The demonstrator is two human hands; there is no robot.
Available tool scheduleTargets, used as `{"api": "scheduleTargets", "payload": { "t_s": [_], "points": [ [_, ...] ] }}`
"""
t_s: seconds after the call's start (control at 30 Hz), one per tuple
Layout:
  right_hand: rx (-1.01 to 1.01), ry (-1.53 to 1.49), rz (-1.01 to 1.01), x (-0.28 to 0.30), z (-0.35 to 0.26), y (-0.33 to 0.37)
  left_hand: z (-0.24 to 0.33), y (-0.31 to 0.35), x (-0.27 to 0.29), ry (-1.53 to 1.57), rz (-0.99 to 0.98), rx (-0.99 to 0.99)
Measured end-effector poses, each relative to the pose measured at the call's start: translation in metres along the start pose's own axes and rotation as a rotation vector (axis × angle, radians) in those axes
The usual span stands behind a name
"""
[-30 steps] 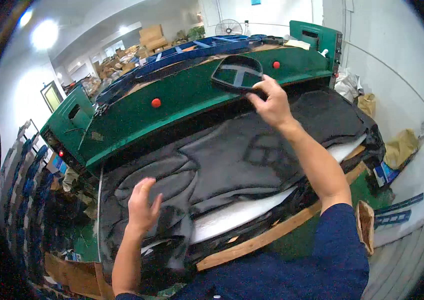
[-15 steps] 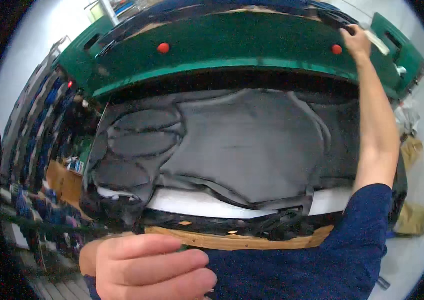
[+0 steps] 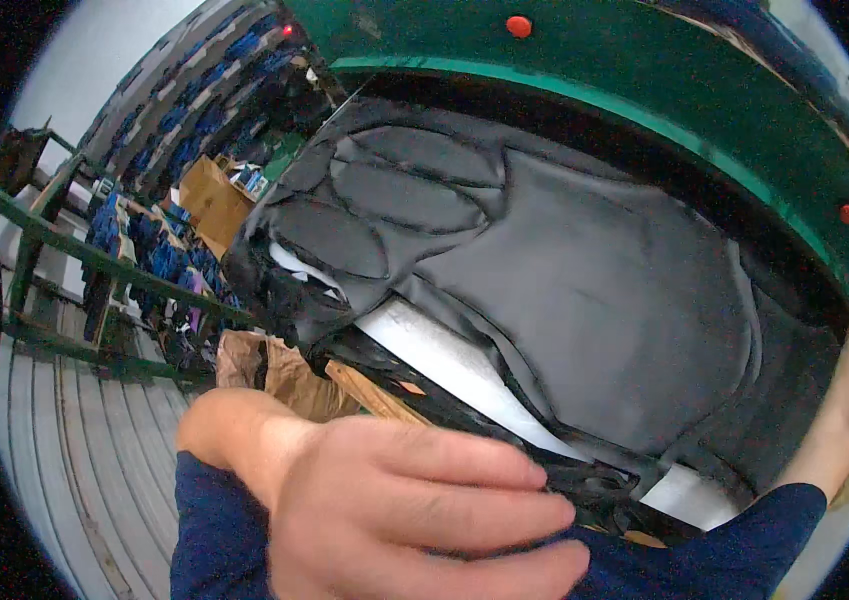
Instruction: Operate an industrial die-cutting machine to cut specific patterns out of a black synthetic material sheet.
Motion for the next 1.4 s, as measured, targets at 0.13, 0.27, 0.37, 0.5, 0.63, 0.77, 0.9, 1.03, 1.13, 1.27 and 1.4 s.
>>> {"api": "scheduleTargets", "payload": {
  "t_s": [0.13,0.27,0.37,0.5,0.63,0.77,0.9,1.03,1.13,1.27,1.4],
  "points": [
    [0.047,0.142,0.193,-0.170,-0.054,0.008,-0.069,0.004,-0.006,-0.311,-0.404,0.250],
    [0.064,0.435,0.561,-0.194,-0.115,0.134,-0.125,0.122,0.077,-0.564,-0.332,0.707],
    [0.114,0.479,0.663,-0.158,-0.042,0.137,-0.185,0.242,0.174,-0.469,-0.058,1.124],
    [0.069,0.303,0.474,-0.249,-0.070,0.162,-0.181,0.362,0.287,-0.679,0.219,1.368],
    [0.108,0.339,0.424,-0.295,-0.114,0.211,-0.222,0.407,0.339,-0.738,0.206,1.464],
    [0.116,0.143,0.348,-0.385,-0.198,0.230,-0.287,0.437,0.373,-0.703,0.139,1.421],
    [0.102,0.160,0.298,-0.499,-0.325,0.240,-0.341,0.438,0.367,-0.451,-0.013,1.548],
    [0.207,0.150,0.175,-0.626,-0.437,0.225,-0.329,0.403,0.347,-0.468,-0.049,1.548],
    [0.317,0.073,0.047,-0.734,-0.532,0.213,-0.330,0.408,0.354,-0.396,-0.029,1.554],
    [0.519,0.126,-0.139,-0.835,-0.608,0.206,-0.340,0.415,0.366,-0.271,0.076,1.572],
    [0.689,0.119,-0.246,-0.911,-0.644,0.201,-0.364,0.441,0.380,-0.198,0.110,1.624]
  ]
}}
Point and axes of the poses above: each hand's wrist, its own y-axis away from the middle knuckle, its own x-axis out of the back of the hand, z = x × y, the point moved 4 cm from there along -y, towards the middle knuckle, and after that the axes turned 15 degrees about -z, right-handed, at the moved point
